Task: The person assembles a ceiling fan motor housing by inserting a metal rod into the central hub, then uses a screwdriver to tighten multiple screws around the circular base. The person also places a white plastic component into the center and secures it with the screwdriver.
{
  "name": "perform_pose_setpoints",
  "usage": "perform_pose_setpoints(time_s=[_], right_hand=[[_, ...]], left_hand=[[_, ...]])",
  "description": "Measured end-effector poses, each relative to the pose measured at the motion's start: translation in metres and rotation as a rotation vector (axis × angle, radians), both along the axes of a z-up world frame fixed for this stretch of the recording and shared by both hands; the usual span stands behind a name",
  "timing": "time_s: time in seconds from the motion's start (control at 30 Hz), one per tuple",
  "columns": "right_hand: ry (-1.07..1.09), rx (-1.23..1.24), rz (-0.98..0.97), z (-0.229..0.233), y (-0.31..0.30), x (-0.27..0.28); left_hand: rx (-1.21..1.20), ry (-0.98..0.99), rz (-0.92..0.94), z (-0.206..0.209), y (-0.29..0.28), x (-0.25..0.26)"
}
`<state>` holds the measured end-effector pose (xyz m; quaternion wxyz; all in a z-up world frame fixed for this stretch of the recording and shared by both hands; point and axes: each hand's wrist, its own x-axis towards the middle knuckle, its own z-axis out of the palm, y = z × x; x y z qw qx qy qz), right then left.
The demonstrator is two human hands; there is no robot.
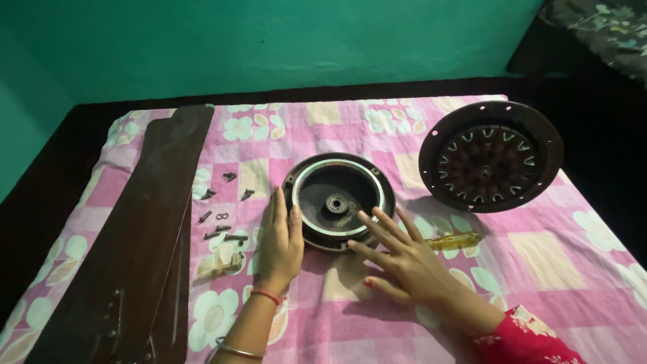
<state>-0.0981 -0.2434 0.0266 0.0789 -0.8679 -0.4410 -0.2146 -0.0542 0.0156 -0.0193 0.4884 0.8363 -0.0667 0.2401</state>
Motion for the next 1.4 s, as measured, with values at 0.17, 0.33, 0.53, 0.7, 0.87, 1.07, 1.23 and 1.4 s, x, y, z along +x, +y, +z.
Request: perform_pose_setpoints(time_s=[0.17, 0.33, 0.53, 0.7, 0.87, 1.07, 1.23, 1.4], right_hand=[[0.03, 0.032, -0.038, 0.004, 0.006, -0.009], [0.048, -0.032, -0.061, 0.014, 0.013, -0.013], [0.033, 0.013, -0.131, 0.015, -0.012, -0.008], [-0.25, 0.484, -0.462, 0.019, -0.111, 0.014], [-0.028, 1.243, -0.636, 0.031, -0.246, 0.077], [1.028, 1.575, -0.419, -0.024, -0.279, 0.131], [1.331, 1.707, -0.232, -0.046, -0.261, 0.153], [1.317, 1.819, -0.171, -0.038, -0.224, 0.169]], left_hand=[[0.048, -0.04, 0.035, 0.001, 0.0, -0.005], [0.06, -0.052, 0.058, 0.002, -0.002, -0.005], [0.122, -0.089, 0.089, 0.009, -0.005, -0.009], [0.279, -0.334, 0.189, 0.035, -0.032, -0.029], [0.209, -0.455, -0.033, 0.049, -0.103, -0.043], [0.16, -0.259, -0.262, 0.051, -0.186, -0.03], [0.198, -0.083, -0.304, 0.041, -0.208, -0.022], [0.218, 0.03, -0.326, 0.037, -0.199, -0.025]])
